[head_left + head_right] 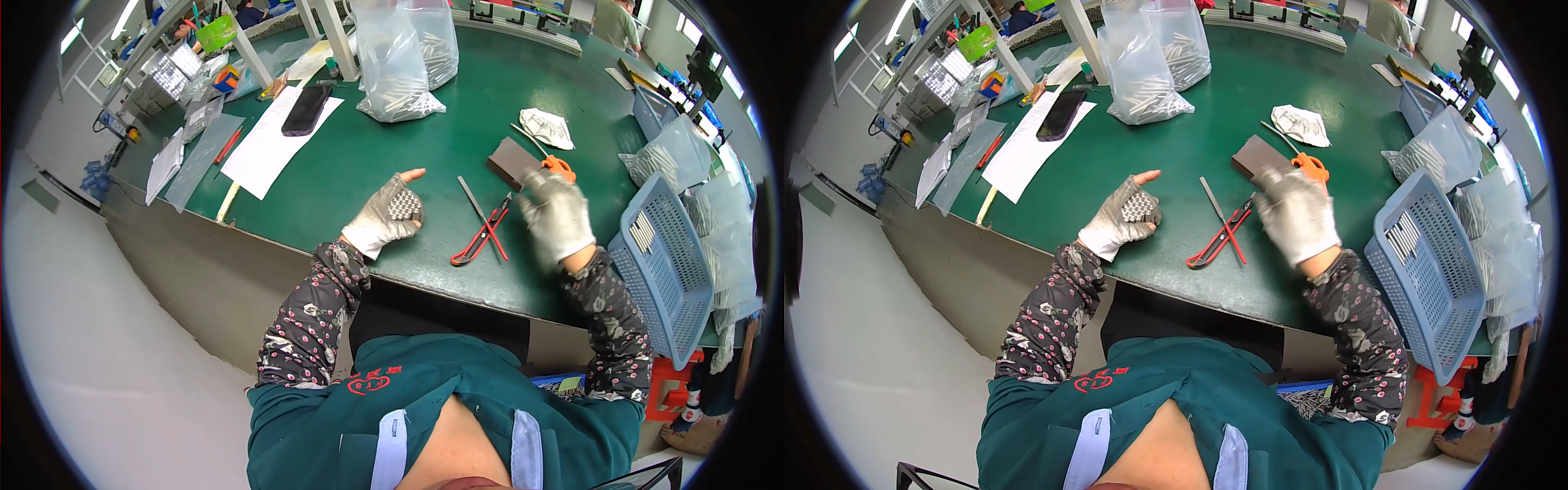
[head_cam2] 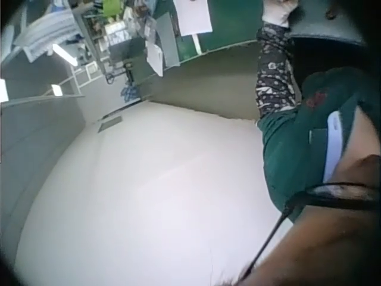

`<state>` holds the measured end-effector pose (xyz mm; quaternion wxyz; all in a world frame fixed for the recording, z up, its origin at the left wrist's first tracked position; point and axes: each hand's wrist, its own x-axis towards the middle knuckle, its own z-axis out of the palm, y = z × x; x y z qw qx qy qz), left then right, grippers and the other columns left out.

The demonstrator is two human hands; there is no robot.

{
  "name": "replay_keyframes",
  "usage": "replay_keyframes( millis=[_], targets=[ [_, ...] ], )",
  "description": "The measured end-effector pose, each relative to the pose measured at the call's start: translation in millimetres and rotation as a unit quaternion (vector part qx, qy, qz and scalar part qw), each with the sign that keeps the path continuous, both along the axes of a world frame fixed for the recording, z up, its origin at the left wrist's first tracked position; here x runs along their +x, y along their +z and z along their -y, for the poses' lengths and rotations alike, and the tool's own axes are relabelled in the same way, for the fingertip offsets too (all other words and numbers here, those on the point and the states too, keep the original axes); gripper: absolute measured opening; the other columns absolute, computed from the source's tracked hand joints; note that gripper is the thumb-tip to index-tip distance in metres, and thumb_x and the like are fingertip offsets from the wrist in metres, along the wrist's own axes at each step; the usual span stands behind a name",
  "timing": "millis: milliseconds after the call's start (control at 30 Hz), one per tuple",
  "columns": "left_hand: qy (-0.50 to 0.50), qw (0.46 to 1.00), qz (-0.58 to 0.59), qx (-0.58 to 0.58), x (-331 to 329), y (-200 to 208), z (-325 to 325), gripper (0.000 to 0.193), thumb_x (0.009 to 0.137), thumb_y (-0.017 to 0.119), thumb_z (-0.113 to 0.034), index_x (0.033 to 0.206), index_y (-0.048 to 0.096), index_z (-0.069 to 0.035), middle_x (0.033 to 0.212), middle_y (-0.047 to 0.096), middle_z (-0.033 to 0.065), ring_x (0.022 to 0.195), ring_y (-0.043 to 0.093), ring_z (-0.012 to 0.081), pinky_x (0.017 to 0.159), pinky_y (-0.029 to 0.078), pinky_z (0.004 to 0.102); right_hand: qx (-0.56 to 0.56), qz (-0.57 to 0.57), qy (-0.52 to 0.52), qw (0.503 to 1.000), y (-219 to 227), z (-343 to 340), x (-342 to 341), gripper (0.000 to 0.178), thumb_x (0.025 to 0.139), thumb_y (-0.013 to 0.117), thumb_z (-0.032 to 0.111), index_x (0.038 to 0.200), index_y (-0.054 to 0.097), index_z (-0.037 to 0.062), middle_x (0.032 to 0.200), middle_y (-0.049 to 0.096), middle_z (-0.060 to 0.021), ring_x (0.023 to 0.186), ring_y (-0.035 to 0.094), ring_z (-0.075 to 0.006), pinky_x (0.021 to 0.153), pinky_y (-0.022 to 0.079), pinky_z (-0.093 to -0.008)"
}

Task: Inspecting and cleaning small metal cylinders at an industrial workbench using a sanding block.

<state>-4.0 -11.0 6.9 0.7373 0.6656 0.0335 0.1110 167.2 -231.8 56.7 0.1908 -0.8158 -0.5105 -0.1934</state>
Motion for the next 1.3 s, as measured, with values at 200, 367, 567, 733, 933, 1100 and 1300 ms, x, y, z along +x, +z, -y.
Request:
replay_keyframes(
  millis=[200,367,567,733,933,1100,1300],
  targets=[
    [0.02,0.999,-0.011,0.047,0.6,6.7,3.5,0.086,0.064,0.076,-0.003,0.136,0.03,0.001,0.08,0.056,0.0027,0.074,0.052,0.009,0.071,0.043,0.0205,-0.086,-0.037,0.103,0.99,-7.8,-11.3,-2.4,0.022,0.067,0.053,0.0,0.087,0.059,0.0074,0.074,0.057,-0.0099,0.076,0.057,-0.0302,0.067,0.045,-0.0401],
    [0.032,0.999,-0.016,0.039,-1.2,6.9,2.4,0.084,0.063,0.077,-0.003,0.134,0.032,0.001,0.08,0.056,0.0031,0.074,0.052,0.0094,0.071,0.043,0.021,-0.059,-0.129,0.076,0.987,-4.6,-17.5,-23.1,0.022,0.073,0.063,0.021,0.088,0.06,0.0045,0.072,0.059,-0.0121,0.073,0.059,-0.0309,0.065,0.046,-0.0405],
    [0.033,0.998,-0.028,0.049,0.8,10.1,6.6,0.083,0.062,0.076,-0.001,0.133,0.034,0.0,0.08,0.056,0.0023,0.075,0.052,0.0094,0.072,0.042,0.0207,-0.078,-0.124,0.004,0.989,-16.9,-25.4,-24.2,0.027,0.075,0.061,0.024,0.093,0.058,0.0042,0.073,0.06,-0.0147,0.073,0.061,-0.0327,0.064,0.047,-0.0424],
    [0.033,0.999,-0.024,0.015,-1.6,7.3,5.8,0.083,0.062,0.075,0.001,0.134,0.034,0.0,0.081,0.057,0.0022,0.076,0.052,0.0092,0.074,0.042,0.0206,-0.172,-0.153,-0.009,0.973,0.1,-32.1,-39.8,0.03,0.075,0.058,0.014,0.103,0.053,0.0046,0.074,0.061,-0.0139,0.075,0.061,-0.0322,0.065,0.048,-0.0425],
    [0.031,0.998,-0.028,0.037,-0.7,7.2,5.5,0.083,0.062,0.074,0.002,0.134,0.033,0.0,0.081,0.056,0.0019,0.075,0.052,0.0092,0.074,0.043,0.0208,-0.197,-0.089,-0.005,0.976,-12.1,-31.7,-24.1,0.028,0.073,0.052,0.005,0.102,0.054,0.0038,0.074,0.061,-0.0137,0.073,0.062,-0.0306,0.063,0.047,-0.0418],
    [0.024,0.999,-0.025,0.016,0.1,7.3,5.2,0.083,0.063,0.073,0.003,0.135,0.032,-0.001,0.081,0.056,0.0017,0.075,0.052,0.009,0.074,0.043,0.0208,-0.142,0.098,-0.068,0.983,-15.6,-27.4,-1.0,0.02,0.077,0.054,0.01,0.097,0.057,0.0076,0.073,0.061,-0.0115,0.07,0.062,-0.0275,0.059,0.048,-0.0378],
    [0.018,1.0,-0.01,0.013,-2.6,5.1,4.2,0.082,0.066,0.064,0.011,0.138,0.028,-0.004,0.075,0.053,-0.0008,0.067,0.049,0.0062,0.066,0.042,0.0181,-0.226,-0.162,0.028,0.96,-11.4,-20.3,-48.3,0.037,0.083,0.053,0.043,0.089,0.06,0.008,0.064,0.06,-0.0131,0.067,0.061,-0.0302,0.059,0.047,-0.0409]
  ],
)
